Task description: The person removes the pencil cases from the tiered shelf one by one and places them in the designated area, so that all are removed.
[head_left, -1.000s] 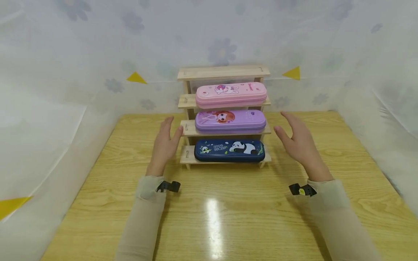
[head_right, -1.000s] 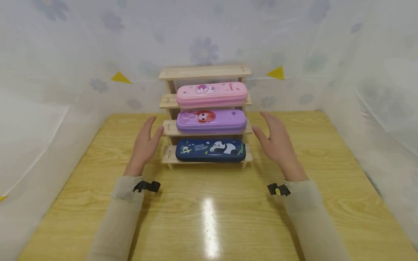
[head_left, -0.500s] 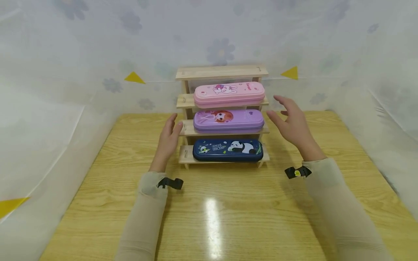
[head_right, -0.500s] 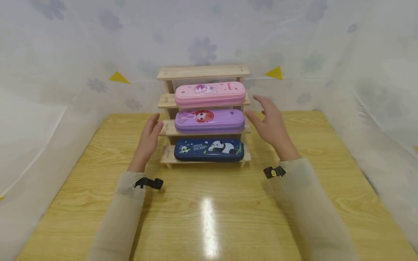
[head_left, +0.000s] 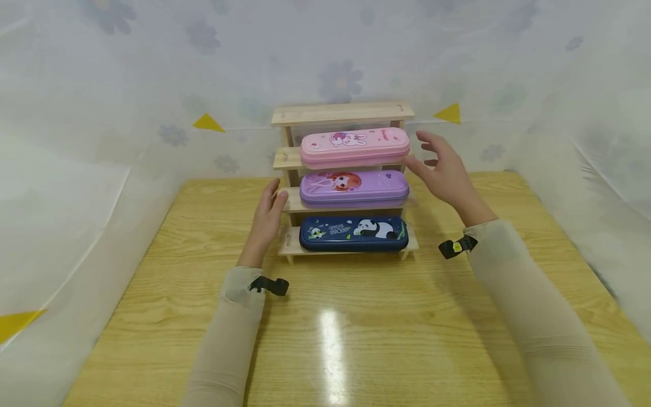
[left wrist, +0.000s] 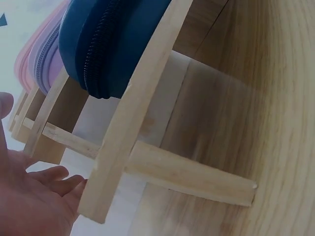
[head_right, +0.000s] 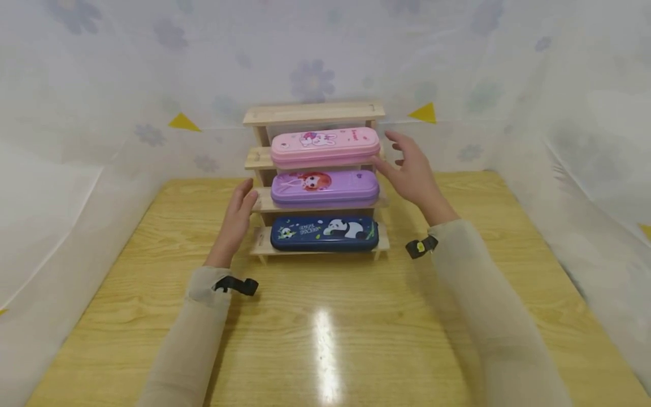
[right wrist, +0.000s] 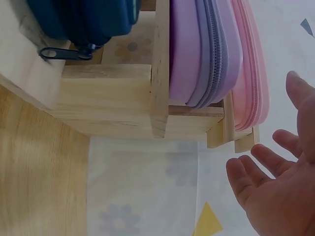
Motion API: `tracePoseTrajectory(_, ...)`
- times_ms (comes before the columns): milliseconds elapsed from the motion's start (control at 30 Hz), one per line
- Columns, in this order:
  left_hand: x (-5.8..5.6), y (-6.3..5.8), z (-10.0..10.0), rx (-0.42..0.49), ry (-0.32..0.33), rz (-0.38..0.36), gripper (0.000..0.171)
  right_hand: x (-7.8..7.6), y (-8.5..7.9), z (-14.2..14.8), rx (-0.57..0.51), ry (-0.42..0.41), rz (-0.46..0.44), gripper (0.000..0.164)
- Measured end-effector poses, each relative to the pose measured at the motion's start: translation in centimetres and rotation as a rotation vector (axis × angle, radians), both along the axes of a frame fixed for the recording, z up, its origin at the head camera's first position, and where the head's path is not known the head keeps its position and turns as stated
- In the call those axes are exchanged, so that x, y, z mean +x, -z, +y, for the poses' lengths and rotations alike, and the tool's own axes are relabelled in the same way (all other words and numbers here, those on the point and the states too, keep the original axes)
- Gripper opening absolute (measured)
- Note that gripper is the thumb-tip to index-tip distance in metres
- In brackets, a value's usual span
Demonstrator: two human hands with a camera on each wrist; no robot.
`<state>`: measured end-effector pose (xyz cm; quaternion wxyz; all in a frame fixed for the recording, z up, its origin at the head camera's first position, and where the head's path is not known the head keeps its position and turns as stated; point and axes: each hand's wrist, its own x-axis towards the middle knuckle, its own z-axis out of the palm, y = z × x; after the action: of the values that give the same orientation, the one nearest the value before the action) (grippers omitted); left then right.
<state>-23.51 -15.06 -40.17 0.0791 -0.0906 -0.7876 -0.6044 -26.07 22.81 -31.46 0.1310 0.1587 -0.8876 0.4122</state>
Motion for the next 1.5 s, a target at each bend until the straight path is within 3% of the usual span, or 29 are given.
tracePoseTrajectory(300,0.0,0.2,0.6,-0.092,-0.036,-0.064,0.062,-1.9,-0.8,-0.4,-0.046,-0.043,-0.076,0.076)
tracePoseTrajectory(567,-0.1,0.6,0.9,-0.071,-0.061,-0.074,0.062,-2.7,-1.0,-1.1,-0.026,-0.109,-0.105,0.08)
tracePoseTrajectory(833,0.1,1.3,1.1,-0.054,-0.074,-0.086,0.071,-2.9,-1.2,-1.9,0.03,-0.083,-0.12,0.088)
tracePoseTrajectory(1067,0.2,1.6,1.3,-0.045,-0.081,-0.051,0.071,-3.1,-1.1,-2.1,0.052,-0.052,-0.142,0.091)
tracePoseTrajectory(1500,0.6,1.7,1.6,-0.044,-0.087,-0.044,0.067,-3.1,-0.8,-2.2,0.058,-0.019,-0.143,0.086)
